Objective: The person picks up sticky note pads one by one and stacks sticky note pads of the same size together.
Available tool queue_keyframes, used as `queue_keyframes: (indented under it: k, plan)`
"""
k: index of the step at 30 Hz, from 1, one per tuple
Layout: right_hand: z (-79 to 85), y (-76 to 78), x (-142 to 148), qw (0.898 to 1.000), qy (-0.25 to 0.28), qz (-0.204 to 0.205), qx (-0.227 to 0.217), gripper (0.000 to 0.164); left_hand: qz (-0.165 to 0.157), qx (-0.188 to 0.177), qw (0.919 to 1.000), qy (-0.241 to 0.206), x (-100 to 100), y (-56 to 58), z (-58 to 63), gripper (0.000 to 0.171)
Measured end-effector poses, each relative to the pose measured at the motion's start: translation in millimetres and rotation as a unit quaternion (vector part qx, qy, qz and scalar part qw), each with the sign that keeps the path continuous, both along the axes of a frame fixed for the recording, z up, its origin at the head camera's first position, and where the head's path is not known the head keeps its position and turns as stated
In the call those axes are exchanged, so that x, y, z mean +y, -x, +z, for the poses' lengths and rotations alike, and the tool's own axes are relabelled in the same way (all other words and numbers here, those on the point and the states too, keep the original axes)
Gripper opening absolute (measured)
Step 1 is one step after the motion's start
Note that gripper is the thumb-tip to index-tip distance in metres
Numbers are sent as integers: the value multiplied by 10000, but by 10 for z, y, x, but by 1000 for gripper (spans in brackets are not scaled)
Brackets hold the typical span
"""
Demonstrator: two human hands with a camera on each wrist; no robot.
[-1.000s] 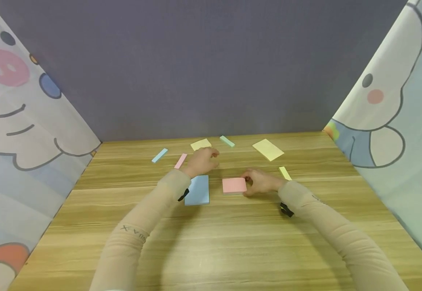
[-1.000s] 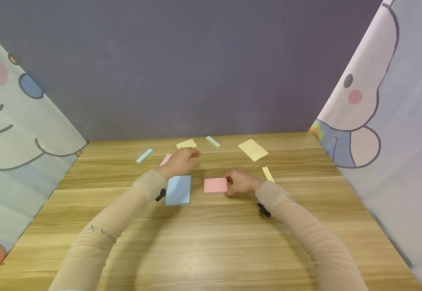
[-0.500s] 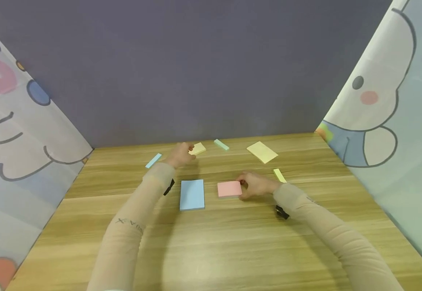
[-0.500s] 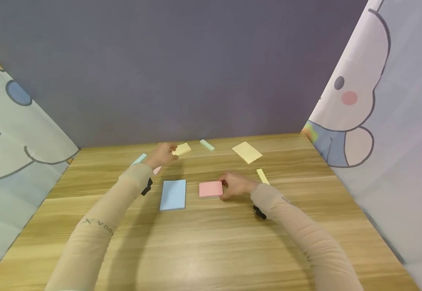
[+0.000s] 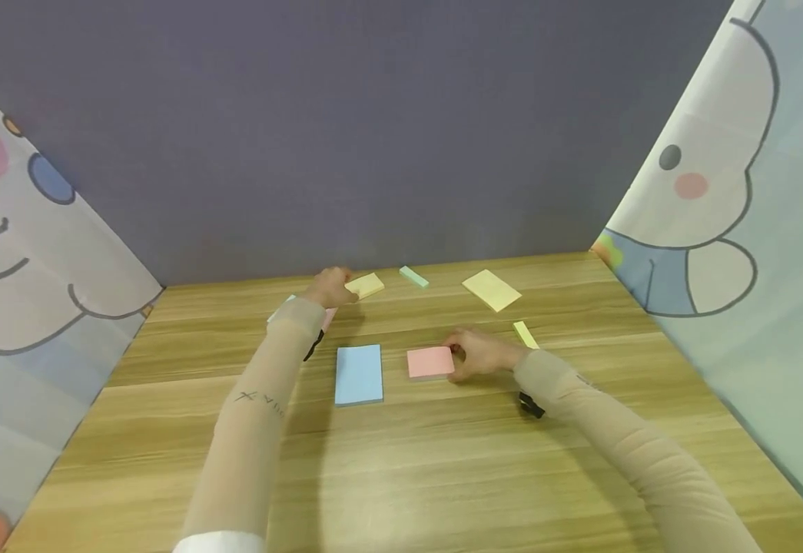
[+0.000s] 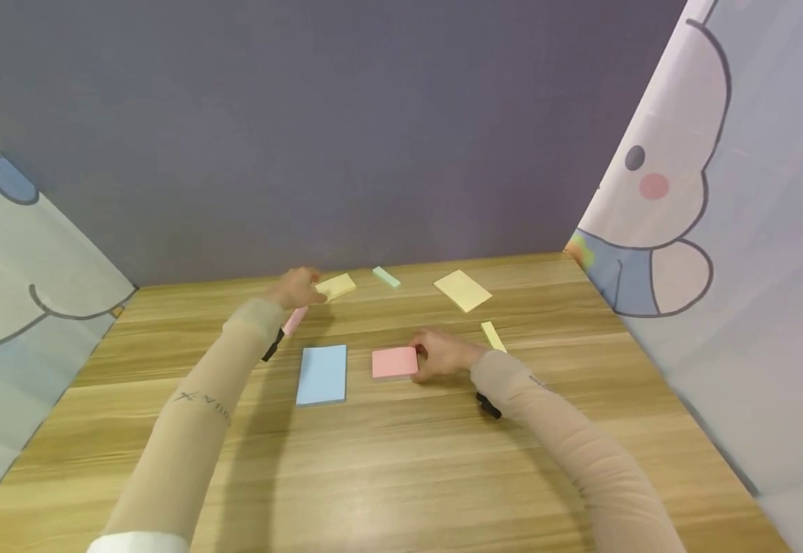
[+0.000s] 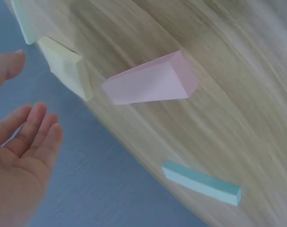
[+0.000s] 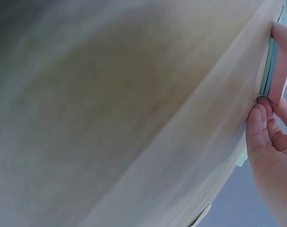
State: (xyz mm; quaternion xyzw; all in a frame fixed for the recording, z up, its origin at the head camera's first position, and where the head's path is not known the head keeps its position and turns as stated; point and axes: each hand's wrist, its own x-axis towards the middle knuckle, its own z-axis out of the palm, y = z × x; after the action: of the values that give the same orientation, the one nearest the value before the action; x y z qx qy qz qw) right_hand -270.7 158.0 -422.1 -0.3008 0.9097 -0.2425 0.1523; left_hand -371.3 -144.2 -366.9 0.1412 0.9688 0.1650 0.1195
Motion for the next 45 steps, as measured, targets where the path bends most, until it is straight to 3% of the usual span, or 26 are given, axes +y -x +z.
queue_keyframes:
  k: [7, 18, 34, 45]
  plan:
    - [-49, -42, 13, 9997, 6, -128, -187, 55, 273, -298, 9992, -51, -4, 85, -219, 67]
    - [-61, -109, 75, 10000, 13, -94, 0, 55, 715, -202, 9972, -119, 107, 182, -458, 63]
    - [-20, -168, 72, 9997, 7, -227, -133, 56, 740, -64, 9971, -161, 120, 178, -447, 62]
    - [-4, -210, 12, 9998, -47, -147, -124, 56, 747, -262, 9969, -44, 100, 159, -428, 61]
